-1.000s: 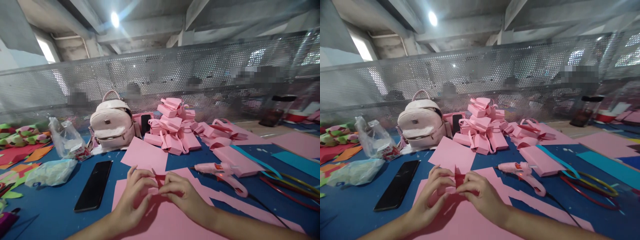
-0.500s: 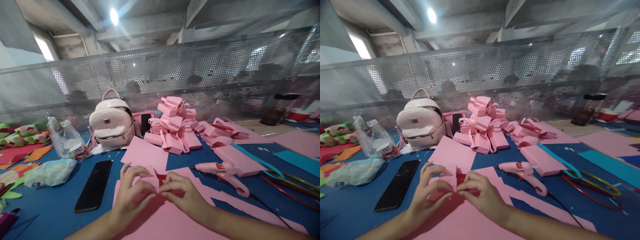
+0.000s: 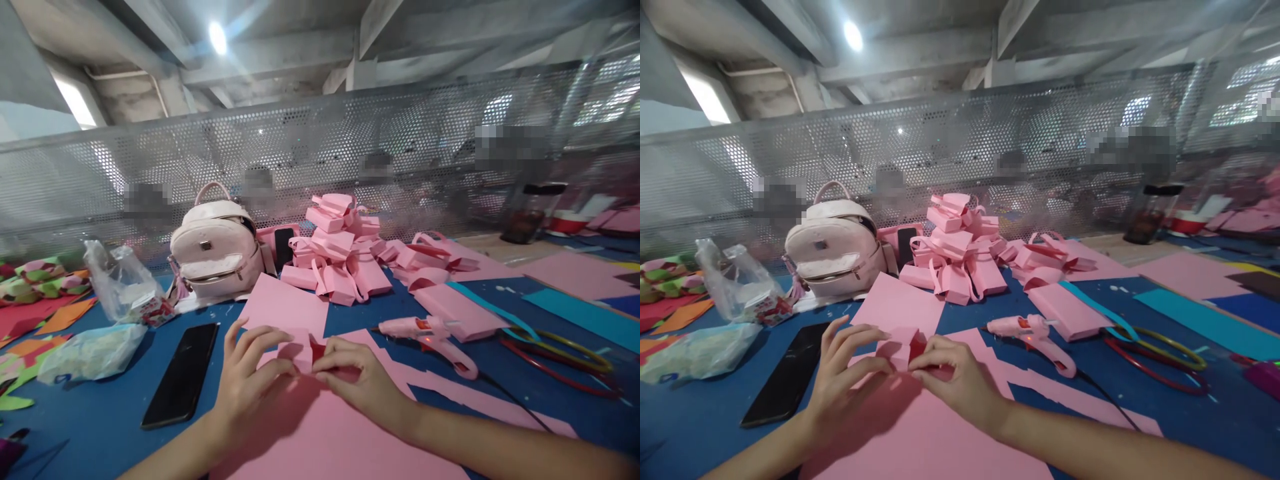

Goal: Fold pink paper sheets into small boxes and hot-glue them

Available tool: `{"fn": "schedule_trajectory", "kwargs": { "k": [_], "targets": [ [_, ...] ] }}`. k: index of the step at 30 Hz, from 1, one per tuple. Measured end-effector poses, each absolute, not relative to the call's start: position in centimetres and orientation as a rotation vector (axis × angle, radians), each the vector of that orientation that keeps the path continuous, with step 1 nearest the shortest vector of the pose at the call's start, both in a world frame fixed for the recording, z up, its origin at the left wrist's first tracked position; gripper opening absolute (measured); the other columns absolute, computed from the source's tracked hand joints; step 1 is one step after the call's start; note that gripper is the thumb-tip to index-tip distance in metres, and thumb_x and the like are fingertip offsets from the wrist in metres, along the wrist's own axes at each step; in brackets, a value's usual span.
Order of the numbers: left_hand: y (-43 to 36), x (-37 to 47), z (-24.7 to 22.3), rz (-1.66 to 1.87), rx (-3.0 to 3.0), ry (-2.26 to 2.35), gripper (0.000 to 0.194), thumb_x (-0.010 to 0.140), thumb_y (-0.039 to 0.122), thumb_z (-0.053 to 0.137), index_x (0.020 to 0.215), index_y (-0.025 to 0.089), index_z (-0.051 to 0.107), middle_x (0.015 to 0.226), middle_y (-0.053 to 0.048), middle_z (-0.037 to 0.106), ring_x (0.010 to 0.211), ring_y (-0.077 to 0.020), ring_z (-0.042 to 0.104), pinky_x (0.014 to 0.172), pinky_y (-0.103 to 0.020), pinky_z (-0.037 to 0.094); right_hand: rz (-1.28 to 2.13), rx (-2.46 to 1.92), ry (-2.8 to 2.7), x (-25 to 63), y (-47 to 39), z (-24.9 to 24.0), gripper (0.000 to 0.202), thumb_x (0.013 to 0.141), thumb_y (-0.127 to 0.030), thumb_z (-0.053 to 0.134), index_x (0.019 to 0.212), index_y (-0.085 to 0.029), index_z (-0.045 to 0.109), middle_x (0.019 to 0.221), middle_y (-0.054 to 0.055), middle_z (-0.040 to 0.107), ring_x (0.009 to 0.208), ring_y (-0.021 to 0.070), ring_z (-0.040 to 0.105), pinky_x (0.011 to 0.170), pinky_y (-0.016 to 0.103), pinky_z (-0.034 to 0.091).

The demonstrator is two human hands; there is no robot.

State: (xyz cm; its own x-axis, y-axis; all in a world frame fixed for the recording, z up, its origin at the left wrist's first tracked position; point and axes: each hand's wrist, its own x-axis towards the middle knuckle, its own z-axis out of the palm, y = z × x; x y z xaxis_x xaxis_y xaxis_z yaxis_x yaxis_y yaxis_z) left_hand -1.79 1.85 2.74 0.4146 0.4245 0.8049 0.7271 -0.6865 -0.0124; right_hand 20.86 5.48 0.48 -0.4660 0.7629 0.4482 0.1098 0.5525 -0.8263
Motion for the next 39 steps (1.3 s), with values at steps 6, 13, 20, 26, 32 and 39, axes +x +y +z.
{"fn": "schedule_trajectory", "kwargs": {
  "k": [6, 13, 20, 26, 32, 39],
  "targets": [
    [2.2, -1.7, 2.7, -1.22, -2.298, -1.014, 0.014, 0.093, 0.018, 0.065, 0.086, 0.029, 0.069, 0.11, -0.002, 0.07, 0.102, -0.0232, 0.061, 0.112, -0.048, 0.024, 0.971, -0.714, -1.901, 20.9, 5.5, 0.3, 0.01, 0.088, -0.03, 0.074, 0.087, -0.023, 0.082, 0.078, 0.003, 0.066, 0.075, 0.0161, 0.061, 0.074, 0.027, 0.049],
    [2.1, -1.6, 3.0, -1.185, -2.282, -1.008, 0.018, 0.092, 0.015, 0.064, 0.086, 0.03, 0.069, 0.111, -0.001, 0.072, 0.102, -0.0229, 0.061, 0.11, -0.048, 0.026, 0.973, -0.689, -1.892, 20.9, 5.6, 0.5, 0.01, 0.088, -0.027, 0.074, 0.087, -0.023, 0.083, 0.077, 0.003, 0.066, 0.074, 0.0157, 0.061, 0.072, 0.027, 0.049],
    [2.2, -1.3, 3.2, -1.244, -2.295, -1.026, 0.025, 0.1, 0.023, 0.057, 0.079, 0.028, 0.069, 0.111, -0.003, 0.073, 0.103, -0.0221, 0.06, 0.112, -0.044, 0.024, 0.995, -0.74, -1.888, 20.9, 5.5, 0.3, 0.01, 0.087, -0.021, 0.074, 0.088, -0.026, 0.083, 0.079, 0.002, 0.065, 0.076, 0.0156, 0.061, 0.072, 0.026, 0.047],
    [2.6, -1.2, 2.9, -1.343, -2.339, -1.026, 0.032, 0.102, 0.036, 0.056, 0.074, 0.027, 0.068, 0.106, -0.003, 0.073, 0.1, -0.0219, 0.059, 0.111, -0.044, 0.025, 0.998, -0.733, -1.895, 21.0, 5.5, 0.2, 0.015, 0.085, -0.016, 0.073, 0.088, -0.026, 0.083, 0.078, 0.001, 0.063, 0.075, 0.0147, 0.06, 0.07, 0.025, 0.047],
    [2.6, -2.0, 2.9, -1.241, -2.469, -1.02, 0.027, 0.101, 0.032, 0.058, 0.077, 0.027, 0.068, 0.11, -0.004, 0.068, 0.105, -0.021, 0.056, 0.114, -0.041, 0.02, 1.01, -0.708, -1.906, 21.1, 5.3, 0.6, 0.012, 0.089, -0.025, 0.072, 0.087, -0.025, 0.083, 0.075, 0.001, 0.06, 0.073, 0.0142, 0.059, 0.067, 0.024, 0.046],
    [2.4, -2.9, 2.6, -1.288, -2.581, -1.107, 0.018, 0.099, 0.024, 0.061, 0.084, 0.027, 0.069, 0.118, -0.005, 0.062, 0.114, -0.021, 0.054, 0.117, -0.043, 0.018, 0.968, -0.723, -1.89, 21.2, 5.6, 0.5, 0.015, 0.091, -0.032, 0.071, 0.088, -0.024, 0.083, 0.074, 0.002, 0.061, 0.074, 0.0153, 0.059, 0.068, 0.025, 0.046]
  ]
}}
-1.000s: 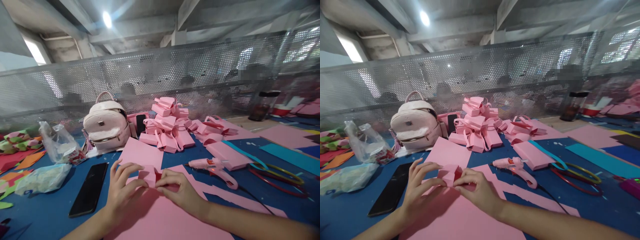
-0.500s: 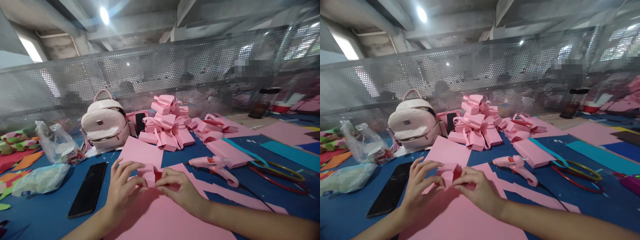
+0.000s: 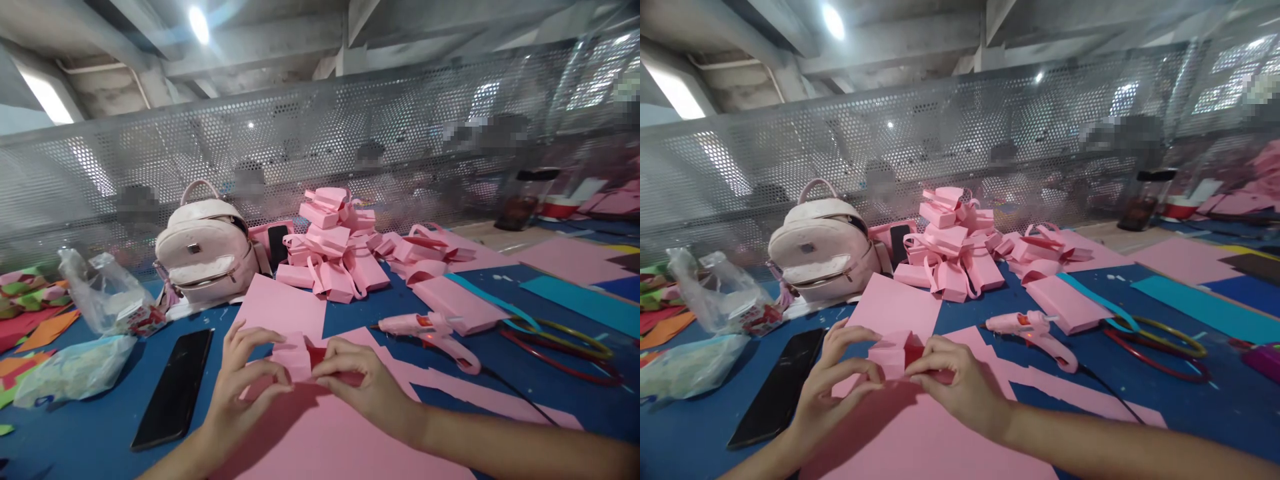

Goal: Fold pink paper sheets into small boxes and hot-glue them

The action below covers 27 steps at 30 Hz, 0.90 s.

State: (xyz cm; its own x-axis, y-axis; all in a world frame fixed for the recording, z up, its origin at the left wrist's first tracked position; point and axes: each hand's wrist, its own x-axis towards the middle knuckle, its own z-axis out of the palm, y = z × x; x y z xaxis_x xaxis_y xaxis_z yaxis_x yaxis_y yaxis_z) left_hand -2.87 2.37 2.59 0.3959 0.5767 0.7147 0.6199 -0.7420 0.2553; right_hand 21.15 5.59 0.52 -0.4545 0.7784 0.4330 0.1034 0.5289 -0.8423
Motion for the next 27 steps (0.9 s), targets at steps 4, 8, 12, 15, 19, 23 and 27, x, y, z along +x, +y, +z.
{"fn": "schedule_trajectory", "kwargs": {
  "k": [4, 8, 12, 15, 19, 23, 27],
  "targets": [
    [2.5, -3.4, 2.5, -1.333, -2.54, -1.061, 0.014, 0.096, 0.018, 0.065, 0.087, 0.028, 0.07, 0.115, -0.004, 0.061, 0.112, -0.0207, 0.056, 0.119, -0.046, 0.017, 0.954, -0.74, -1.86, 21.1, 5.8, 0.3, 0.014, 0.091, -0.031, 0.071, 0.087, -0.024, 0.083, 0.077, 0.003, 0.063, 0.077, 0.0162, 0.061, 0.071, 0.026, 0.047],
    [2.4, -3.6, 2.3, -1.328, -2.463, -1.024, 0.014, 0.093, 0.015, 0.069, 0.091, 0.029, 0.072, 0.114, -0.004, 0.059, 0.107, -0.0213, 0.058, 0.118, -0.05, 0.019, 0.94, -0.725, -1.841, 21.1, 5.7, 0.5, 0.013, 0.09, -0.028, 0.071, 0.088, -0.022, 0.082, 0.077, 0.003, 0.064, 0.076, 0.0159, 0.061, 0.071, 0.026, 0.047],
    [2.3, -3.8, 2.0, -1.34, -2.384, -1.062, 0.013, 0.09, 0.015, 0.072, 0.095, 0.027, 0.072, 0.115, -0.005, 0.058, 0.107, -0.0229, 0.058, 0.117, -0.053, 0.022, 0.914, -0.705, -1.841, 21.0, 5.6, 0.6, 0.013, 0.091, -0.025, 0.069, 0.089, -0.022, 0.082, 0.078, 0.003, 0.063, 0.075, 0.0155, 0.06, 0.07, 0.026, 0.046],
    [2.4, -4.0, 1.7, -1.341, -2.359, -1.077, 0.013, 0.09, 0.014, 0.071, 0.093, 0.027, 0.071, 0.115, -0.005, 0.059, 0.109, -0.0234, 0.057, 0.116, -0.053, 0.023, 0.907, -0.704, -1.835, 20.9, 5.7, 0.5, 0.013, 0.089, -0.019, 0.069, 0.088, -0.022, 0.082, 0.078, 0.002, 0.064, 0.076, 0.0154, 0.06, 0.071, 0.026, 0.045],
    [2.5, -4.2, 1.6, -1.331, -2.352, -1.074, 0.013, 0.091, 0.014, 0.07, 0.094, 0.027, 0.071, 0.114, -0.005, 0.059, 0.108, -0.0236, 0.057, 0.115, -0.054, 0.025, 0.903, -0.693, -1.838, 20.8, 5.6, 0.5, 0.015, 0.087, -0.014, 0.069, 0.088, -0.022, 0.082, 0.078, 0.002, 0.064, 0.076, 0.0152, 0.06, 0.071, 0.026, 0.045],
    [2.3, -3.9, 2.1, -1.329, -2.312, -1.065, 0.014, 0.092, 0.014, 0.07, 0.09, 0.028, 0.072, 0.11, -0.004, 0.061, 0.104, -0.0228, 0.059, 0.112, -0.053, 0.028, 0.889, -0.683, -1.855, 20.7, 5.5, 0.5, 0.015, 0.087, -0.016, 0.068, 0.088, -0.022, 0.082, 0.077, 0.002, 0.063, 0.075, 0.0153, 0.059, 0.07, 0.026, 0.045],
    [2.2, -3.5, 2.7, -1.302, -2.276, -1.055, 0.018, 0.094, 0.015, 0.067, 0.086, 0.029, 0.073, 0.106, -0.004, 0.065, 0.101, -0.0229, 0.059, 0.108, -0.051, 0.03, 0.891, -0.714, -1.871, 20.7, 5.4, 0.6, 0.013, 0.09, -0.026, 0.069, 0.087, -0.022, 0.082, 0.077, 0.003, 0.063, 0.075, 0.0161, 0.06, 0.07, 0.027, 0.047]
  ]
}}
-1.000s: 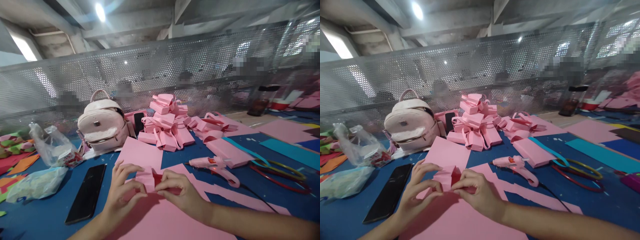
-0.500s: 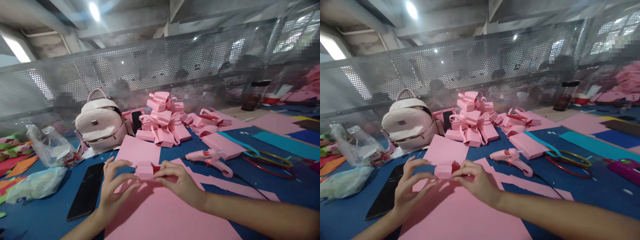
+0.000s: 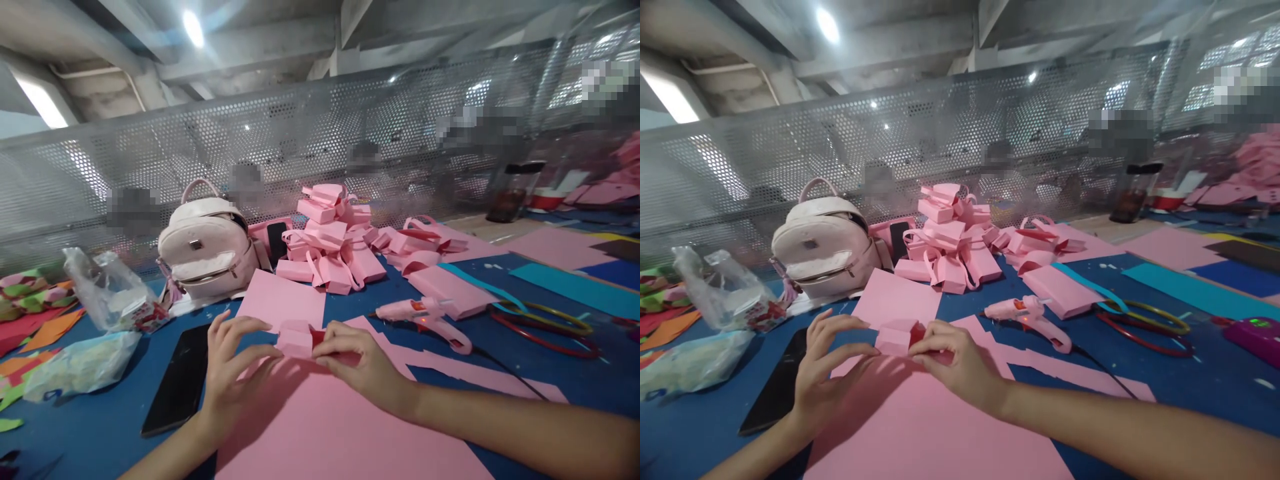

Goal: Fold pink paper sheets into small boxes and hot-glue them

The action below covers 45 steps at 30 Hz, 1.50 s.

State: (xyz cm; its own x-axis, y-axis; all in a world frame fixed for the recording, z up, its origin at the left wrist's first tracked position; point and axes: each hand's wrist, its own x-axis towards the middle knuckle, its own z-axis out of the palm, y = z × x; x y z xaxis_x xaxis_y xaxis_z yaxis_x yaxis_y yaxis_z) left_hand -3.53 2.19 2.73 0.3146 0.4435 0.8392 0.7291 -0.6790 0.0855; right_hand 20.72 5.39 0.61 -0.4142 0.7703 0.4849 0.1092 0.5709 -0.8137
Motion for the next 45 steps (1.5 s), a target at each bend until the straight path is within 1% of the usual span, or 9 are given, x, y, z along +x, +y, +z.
{"fn": "schedule_trajectory", "kwargs": {
  "k": [5, 9, 15, 20, 25, 28, 35, 41, 45],
  "targets": [
    [2.8, -3.8, 3.3, -1.158, -2.262, -1.026, 0.015, 0.093, 0.017, 0.068, 0.086, 0.03, 0.073, 0.112, -0.003, 0.07, 0.106, -0.0239, 0.059, 0.109, -0.049, 0.028, 0.912, -0.739, -1.894, 20.8, 5.4, 0.8, 0.02, 0.092, -0.036, 0.069, 0.088, -0.022, 0.082, 0.08, 0.005, 0.065, 0.079, 0.0176, 0.062, 0.072, 0.027, 0.049],
    [3.3, -3.7, 3.6, -1.063, -2.283, -0.969, 0.013, 0.094, 0.016, 0.066, 0.087, 0.026, 0.07, 0.115, -0.003, 0.074, 0.105, -0.0219, 0.061, 0.113, -0.046, 0.024, 0.917, -0.713, -1.912, 20.9, 5.6, 0.9, 0.023, 0.094, -0.037, 0.066, 0.087, -0.021, 0.081, 0.084, 0.007, 0.067, 0.081, 0.0177, 0.063, 0.073, 0.027, 0.05],
    [3.6, -2.9, 3.1, -1.305, -2.304, -1.033, 0.028, 0.102, 0.017, 0.052, 0.082, 0.025, 0.069, 0.107, -0.002, 0.076, 0.102, -0.019, 0.063, 0.114, -0.044, 0.023, 0.964, -0.812, -1.919, 21.2, 5.8, 0.5, 0.018, 0.093, -0.032, 0.067, 0.089, -0.022, 0.081, 0.086, 0.006, 0.067, 0.084, 0.0182, 0.064, 0.076, 0.027, 0.049],
    [3.6, -3.2, 2.6, -1.399, -2.303, -0.994, 0.023, 0.1, 0.019, 0.058, 0.083, 0.027, 0.072, 0.101, -0.002, 0.075, 0.099, -0.0192, 0.063, 0.113, -0.045, 0.026, 0.989, -0.818, -1.893, 21.2, 6.0, 0.3, 0.02, 0.093, -0.035, 0.067, 0.089, -0.022, 0.081, 0.086, 0.006, 0.066, 0.083, 0.0179, 0.065, 0.075, 0.027, 0.049],
    [3.3, -3.1, 2.7, -1.399, -2.297, -1.041, 0.018, 0.098, 0.022, 0.062, 0.088, 0.031, 0.075, 0.101, -0.001, 0.075, 0.098, -0.0205, 0.063, 0.112, -0.047, 0.028, 0.999, -0.807, -1.898, 21.2, 6.0, 0.5, 0.024, 0.093, -0.041, 0.066, 0.09, -0.022, 0.081, 0.086, 0.006, 0.067, 0.083, 0.0183, 0.065, 0.074, 0.027, 0.05],
    [3.2, -2.8, 2.8, -1.397, -2.284, -1.053, 0.017, 0.098, 0.024, 0.063, 0.088, 0.031, 0.075, 0.101, -0.001, 0.075, 0.098, -0.0205, 0.064, 0.111, -0.047, 0.029, 0.998, -0.791, -1.906, 21.2, 5.9, 0.5, 0.023, 0.093, -0.039, 0.066, 0.09, -0.022, 0.081, 0.086, 0.006, 0.066, 0.082, 0.018, 0.064, 0.073, 0.027, 0.05],
    [3.3, -2.7, 3.2, -1.349, -2.266, -0.986, 0.02, 0.098, 0.018, 0.061, 0.084, 0.028, 0.072, 0.101, -0.001, 0.076, 0.098, -0.0192, 0.064, 0.11, -0.044, 0.03, 0.992, -0.786, -1.916, 21.0, 5.7, 0.8, 0.02, 0.092, -0.035, 0.067, 0.087, -0.022, 0.081, 0.083, 0.006, 0.065, 0.081, 0.0178, 0.063, 0.075, 0.028, 0.05],
    [3.3, -2.5, 3.0, -1.294, -2.288, -1.021, 0.025, 0.101, 0.016, 0.053, 0.083, 0.026, 0.068, 0.106, -0.001, 0.076, 0.101, -0.0188, 0.063, 0.113, -0.042, 0.026, 1.002, -0.797, -1.917, 21.0, 5.7, 0.7, 0.017, 0.091, -0.031, 0.067, 0.088, -0.022, 0.081, 0.085, 0.006, 0.066, 0.083, 0.018, 0.064, 0.074, 0.027, 0.049],
    [3.2, -2.9, 2.8, -1.29, -2.38, -1.098, 0.028, 0.101, 0.015, 0.049, 0.081, 0.026, 0.065, 0.108, -0.002, 0.074, 0.101, -0.0192, 0.063, 0.115, -0.044, 0.024, 0.979, -0.823, -1.923, 21.1, 5.7, 0.4, 0.015, 0.091, -0.03, 0.067, 0.089, -0.023, 0.081, 0.085, 0.005, 0.067, 0.083, 0.0177, 0.065, 0.073, 0.026, 0.048]
  ]
}}
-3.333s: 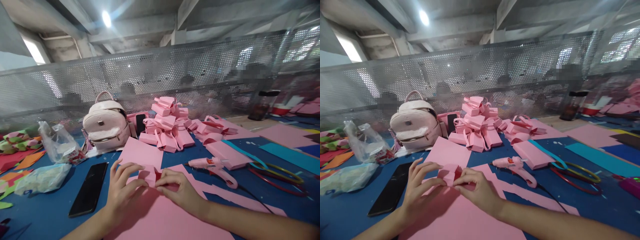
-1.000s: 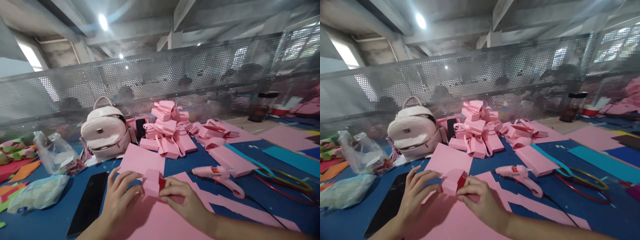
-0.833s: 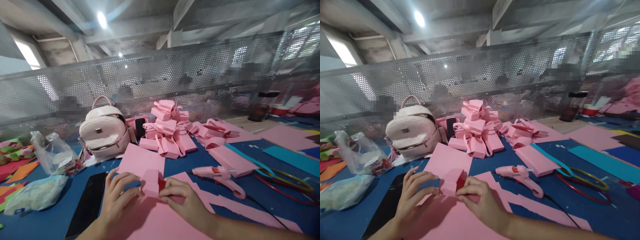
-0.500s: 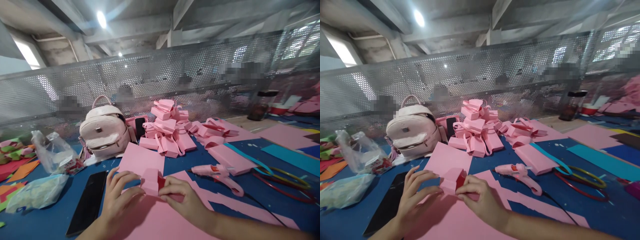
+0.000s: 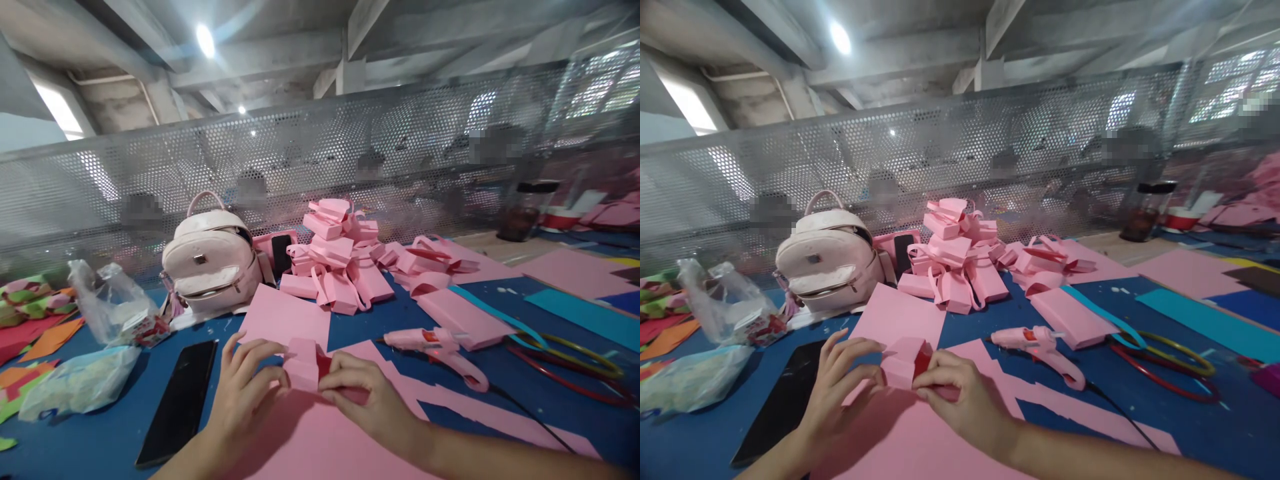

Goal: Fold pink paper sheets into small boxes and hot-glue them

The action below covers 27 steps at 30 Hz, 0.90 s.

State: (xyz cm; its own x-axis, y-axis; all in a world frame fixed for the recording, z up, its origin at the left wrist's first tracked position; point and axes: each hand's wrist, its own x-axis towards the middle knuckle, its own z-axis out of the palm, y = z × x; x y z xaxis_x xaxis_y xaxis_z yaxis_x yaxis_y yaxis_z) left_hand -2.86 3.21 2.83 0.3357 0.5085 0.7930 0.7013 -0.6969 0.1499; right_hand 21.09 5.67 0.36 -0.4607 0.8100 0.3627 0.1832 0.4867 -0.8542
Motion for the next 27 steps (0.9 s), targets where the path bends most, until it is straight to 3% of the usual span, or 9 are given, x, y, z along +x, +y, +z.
{"fn": "schedule_trajectory", "kwargs": {
  "k": [6, 10, 19, 27],
  "targets": [
    [3.5, -4.2, 2.9, -1.203, -2.527, -1.128, 0.018, 0.098, 0.015, 0.054, 0.088, 0.025, 0.066, 0.114, -0.006, 0.068, 0.11, -0.0216, 0.059, 0.116, -0.045, 0.022, 0.965, -0.805, -1.909, 21.1, 5.9, 0.4, 0.019, 0.094, -0.034, 0.067, 0.09, -0.022, 0.081, 0.083, 0.004, 0.065, 0.08, 0.0173, 0.063, 0.074, 0.027, 0.048],
    [3.4, -3.8, 3.2, -1.265, -2.475, -1.07, 0.017, 0.097, 0.019, 0.06, 0.087, 0.027, 0.07, 0.108, -0.004, 0.068, 0.105, -0.0209, 0.06, 0.114, -0.043, 0.024, 0.964, -0.787, -1.909, 21.1, 5.8, 0.6, 0.02, 0.093, -0.035, 0.067, 0.088, -0.021, 0.081, 0.081, 0.004, 0.064, 0.08, 0.0174, 0.062, 0.074, 0.027, 0.048],
    [3.0, -2.9, 3.3, -1.234, -2.403, -0.986, 0.017, 0.093, 0.016, 0.066, 0.085, 0.029, 0.072, 0.107, -0.001, 0.073, 0.1, -0.0191, 0.063, 0.112, -0.041, 0.027, 0.968, -0.809, -1.953, 21.1, 5.7, 0.5, 0.014, 0.091, -0.024, 0.067, 0.089, -0.023, 0.08, 0.084, 0.004, 0.063, 0.081, 0.0166, 0.062, 0.071, 0.026, 0.046],
    [2.7, -3.1, 3.1, -1.25, -2.374, -0.993, 0.017, 0.091, 0.014, 0.07, 0.087, 0.03, 0.072, 0.108, 0.0, 0.074, 0.102, -0.0203, 0.062, 0.11, -0.044, 0.028, 0.967, -0.755, -1.952, 21.1, 5.6, 0.5, 0.014, 0.091, -0.023, 0.066, 0.088, -0.022, 0.08, 0.084, 0.004, 0.063, 0.08, 0.0156, 0.062, 0.071, 0.025, 0.047]
  ]
}}
